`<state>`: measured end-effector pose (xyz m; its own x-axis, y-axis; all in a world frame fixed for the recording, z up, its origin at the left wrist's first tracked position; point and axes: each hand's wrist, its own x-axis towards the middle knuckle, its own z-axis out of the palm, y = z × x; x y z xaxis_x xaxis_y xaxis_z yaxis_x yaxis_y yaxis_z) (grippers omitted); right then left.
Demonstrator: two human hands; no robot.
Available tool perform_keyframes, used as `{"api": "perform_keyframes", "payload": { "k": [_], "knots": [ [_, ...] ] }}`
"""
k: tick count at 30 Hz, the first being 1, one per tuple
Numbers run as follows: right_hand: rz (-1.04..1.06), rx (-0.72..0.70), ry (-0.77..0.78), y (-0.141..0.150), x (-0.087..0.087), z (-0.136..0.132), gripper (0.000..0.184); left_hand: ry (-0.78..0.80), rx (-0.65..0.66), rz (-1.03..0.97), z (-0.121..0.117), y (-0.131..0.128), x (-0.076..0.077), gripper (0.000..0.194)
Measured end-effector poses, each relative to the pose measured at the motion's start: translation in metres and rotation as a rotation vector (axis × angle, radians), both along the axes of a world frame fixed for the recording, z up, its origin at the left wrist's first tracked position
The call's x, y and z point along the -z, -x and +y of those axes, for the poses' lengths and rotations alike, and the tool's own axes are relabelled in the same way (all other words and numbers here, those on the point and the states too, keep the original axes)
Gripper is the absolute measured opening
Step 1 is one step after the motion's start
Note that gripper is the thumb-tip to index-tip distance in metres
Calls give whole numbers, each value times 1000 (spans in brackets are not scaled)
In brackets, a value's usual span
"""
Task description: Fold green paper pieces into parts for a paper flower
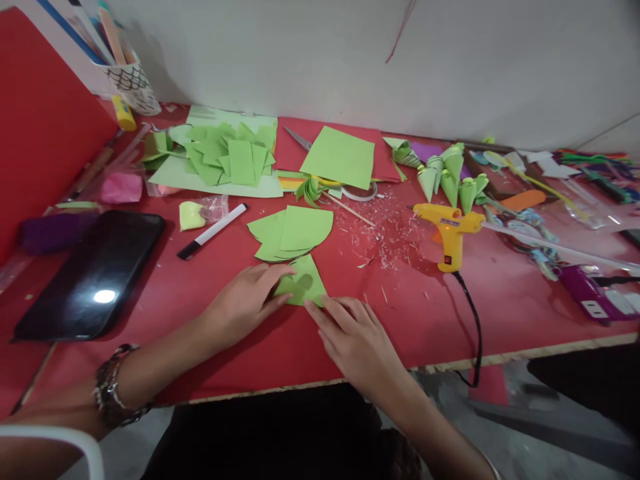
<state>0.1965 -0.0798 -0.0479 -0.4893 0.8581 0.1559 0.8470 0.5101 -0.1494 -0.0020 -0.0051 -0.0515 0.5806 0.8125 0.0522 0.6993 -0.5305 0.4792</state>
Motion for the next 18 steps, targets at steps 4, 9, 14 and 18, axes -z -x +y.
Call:
{"api": "perform_keyframes", "payload": {
  "k": [4,9,14,18],
  "knots": [
    [-2,6,-3,1,-1,0,37,-79,-9,91,1,-4,-1,25],
    [0,17,12,1,-2,1,37,-183,1,136,1,-6,3,23],
    [4,16,10,1,-2,1,37,-205,50,115,2,-7,4,21],
    [-2,15,32,1,-3,1,37,-157,44,137,3,-8,-1,20]
  ]
}}
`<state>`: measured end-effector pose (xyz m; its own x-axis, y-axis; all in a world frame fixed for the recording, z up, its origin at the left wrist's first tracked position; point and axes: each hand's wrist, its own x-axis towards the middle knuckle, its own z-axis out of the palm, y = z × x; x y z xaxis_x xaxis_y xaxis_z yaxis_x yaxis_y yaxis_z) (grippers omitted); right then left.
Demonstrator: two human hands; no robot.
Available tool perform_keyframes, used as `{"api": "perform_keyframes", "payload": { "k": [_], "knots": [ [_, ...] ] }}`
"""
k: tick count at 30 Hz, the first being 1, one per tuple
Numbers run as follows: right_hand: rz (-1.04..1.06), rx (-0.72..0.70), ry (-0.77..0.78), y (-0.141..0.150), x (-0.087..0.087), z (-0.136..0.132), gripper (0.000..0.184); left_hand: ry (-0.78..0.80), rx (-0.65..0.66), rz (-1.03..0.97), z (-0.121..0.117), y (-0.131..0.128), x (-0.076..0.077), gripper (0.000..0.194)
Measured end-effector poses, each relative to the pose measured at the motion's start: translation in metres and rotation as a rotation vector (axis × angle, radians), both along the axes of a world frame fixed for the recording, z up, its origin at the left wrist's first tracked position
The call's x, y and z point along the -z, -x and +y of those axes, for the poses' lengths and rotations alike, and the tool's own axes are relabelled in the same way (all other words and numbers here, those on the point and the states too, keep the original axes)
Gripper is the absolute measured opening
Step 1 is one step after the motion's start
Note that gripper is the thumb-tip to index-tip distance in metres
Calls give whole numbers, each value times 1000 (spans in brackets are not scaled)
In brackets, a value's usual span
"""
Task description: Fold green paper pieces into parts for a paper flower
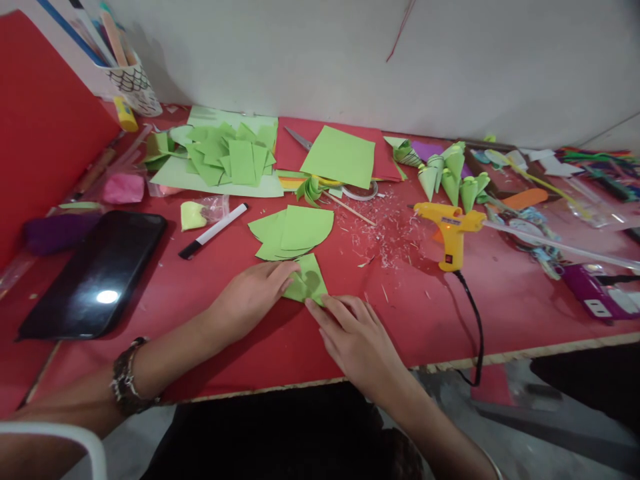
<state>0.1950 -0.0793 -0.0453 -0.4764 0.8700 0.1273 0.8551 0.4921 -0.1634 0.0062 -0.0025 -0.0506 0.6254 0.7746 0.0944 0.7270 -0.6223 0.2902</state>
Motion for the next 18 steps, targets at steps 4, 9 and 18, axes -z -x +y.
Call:
{"api": "perform_keyframes", "payload": {
  "k": [4,9,18],
  "knots": [
    [3,3,1,0,0,-1,37,-16,9,48,0,-1,-1,17],
    [-6,1,-19,0,1,-1,38,-96,-5,104,1,-2,0,19],
    [-13,10,-19,1,1,0,37,-235,328,94,-19,15,-16,31]
  ]
}}
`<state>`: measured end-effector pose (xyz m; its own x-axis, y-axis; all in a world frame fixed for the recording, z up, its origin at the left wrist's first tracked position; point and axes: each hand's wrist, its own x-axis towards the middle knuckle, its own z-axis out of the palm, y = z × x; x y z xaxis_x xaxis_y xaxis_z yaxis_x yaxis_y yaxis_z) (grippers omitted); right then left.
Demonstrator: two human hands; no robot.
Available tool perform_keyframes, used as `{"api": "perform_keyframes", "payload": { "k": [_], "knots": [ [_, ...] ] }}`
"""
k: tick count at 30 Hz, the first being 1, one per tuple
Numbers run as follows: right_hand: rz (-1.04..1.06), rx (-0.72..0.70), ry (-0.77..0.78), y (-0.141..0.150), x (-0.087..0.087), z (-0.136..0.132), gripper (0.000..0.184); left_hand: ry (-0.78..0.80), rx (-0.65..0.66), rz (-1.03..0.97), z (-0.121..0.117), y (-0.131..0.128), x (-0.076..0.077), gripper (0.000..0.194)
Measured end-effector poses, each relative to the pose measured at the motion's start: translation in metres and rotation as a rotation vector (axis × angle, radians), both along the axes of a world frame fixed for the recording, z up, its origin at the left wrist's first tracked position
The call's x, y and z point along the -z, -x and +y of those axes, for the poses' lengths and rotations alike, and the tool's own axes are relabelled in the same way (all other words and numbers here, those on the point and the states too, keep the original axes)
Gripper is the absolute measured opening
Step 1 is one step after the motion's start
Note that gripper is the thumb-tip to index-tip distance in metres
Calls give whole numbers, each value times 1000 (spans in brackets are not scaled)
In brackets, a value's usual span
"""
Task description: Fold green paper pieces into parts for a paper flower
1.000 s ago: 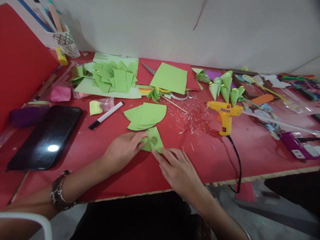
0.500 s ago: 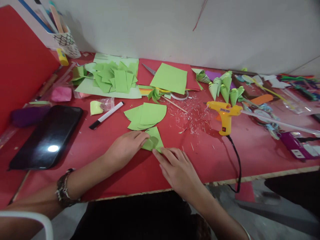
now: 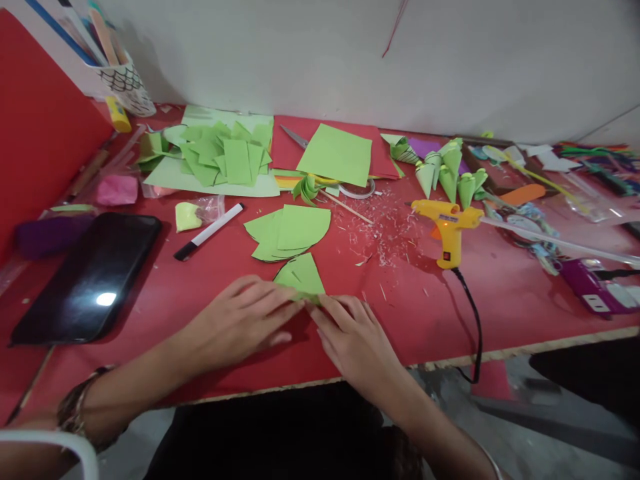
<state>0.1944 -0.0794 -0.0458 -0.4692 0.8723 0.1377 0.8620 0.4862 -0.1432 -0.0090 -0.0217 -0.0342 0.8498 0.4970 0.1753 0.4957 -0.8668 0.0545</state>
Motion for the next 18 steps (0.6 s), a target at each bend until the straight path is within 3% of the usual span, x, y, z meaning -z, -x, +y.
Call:
{"api": "perform_keyframes", "payload": {
  "k": [6,11,18],
  "knots": [
    [3,1,10,-1,0,0,38,134,4,42,-5,6,3,54],
    [5,4,18,-1,-1,0,38,153,55,65,6,18,1,52],
    [7,-3,9,-2,-1,-1,39,160,-4,19,12,35,-3,43]
  ]
}}
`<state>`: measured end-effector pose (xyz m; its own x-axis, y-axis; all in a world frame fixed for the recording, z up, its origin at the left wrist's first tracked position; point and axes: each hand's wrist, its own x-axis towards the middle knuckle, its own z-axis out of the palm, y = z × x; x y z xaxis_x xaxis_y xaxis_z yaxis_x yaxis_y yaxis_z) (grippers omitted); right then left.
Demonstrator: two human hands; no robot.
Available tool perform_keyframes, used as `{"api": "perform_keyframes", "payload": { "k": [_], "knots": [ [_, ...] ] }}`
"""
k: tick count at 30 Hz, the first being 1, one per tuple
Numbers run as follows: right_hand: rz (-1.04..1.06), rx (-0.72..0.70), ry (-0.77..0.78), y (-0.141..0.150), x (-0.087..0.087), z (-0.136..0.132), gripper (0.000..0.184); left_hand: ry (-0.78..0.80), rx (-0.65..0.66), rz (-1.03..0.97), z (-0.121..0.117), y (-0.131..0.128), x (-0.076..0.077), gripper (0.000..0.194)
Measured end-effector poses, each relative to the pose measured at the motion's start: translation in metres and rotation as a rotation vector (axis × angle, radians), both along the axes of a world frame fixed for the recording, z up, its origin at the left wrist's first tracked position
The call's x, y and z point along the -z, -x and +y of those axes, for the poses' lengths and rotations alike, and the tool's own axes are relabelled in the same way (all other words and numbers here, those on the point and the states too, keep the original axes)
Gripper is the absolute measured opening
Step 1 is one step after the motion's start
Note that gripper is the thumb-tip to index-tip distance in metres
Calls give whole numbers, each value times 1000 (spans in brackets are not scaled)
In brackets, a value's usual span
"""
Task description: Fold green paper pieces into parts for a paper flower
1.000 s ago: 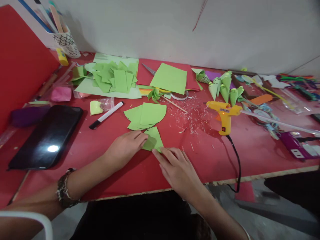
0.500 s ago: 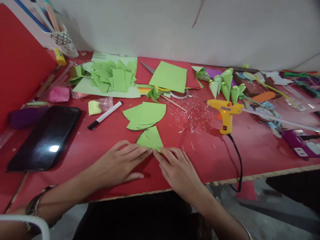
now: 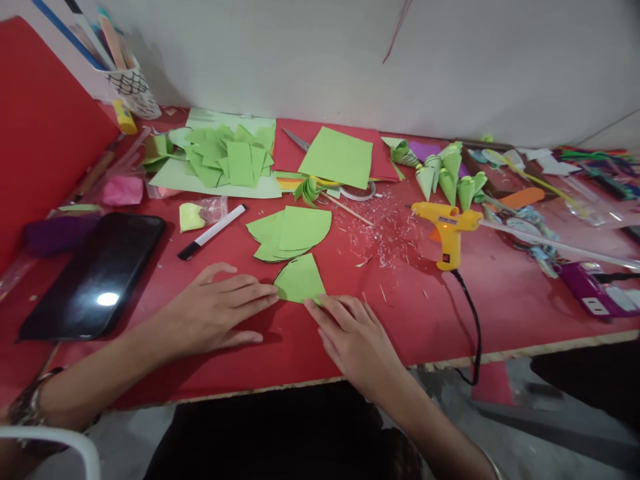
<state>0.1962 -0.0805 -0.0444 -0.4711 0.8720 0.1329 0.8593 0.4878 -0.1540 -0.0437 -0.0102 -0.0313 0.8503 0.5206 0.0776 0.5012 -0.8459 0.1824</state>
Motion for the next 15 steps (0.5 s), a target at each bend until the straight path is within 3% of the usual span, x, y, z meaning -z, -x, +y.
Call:
{"api": "perform_keyframes", "payload": {
  "k": [15],
  "knots": [
    [62,10,-16,-33,-7,-10,33,-25,36,20,3,-1,-1,40]
  ]
}}
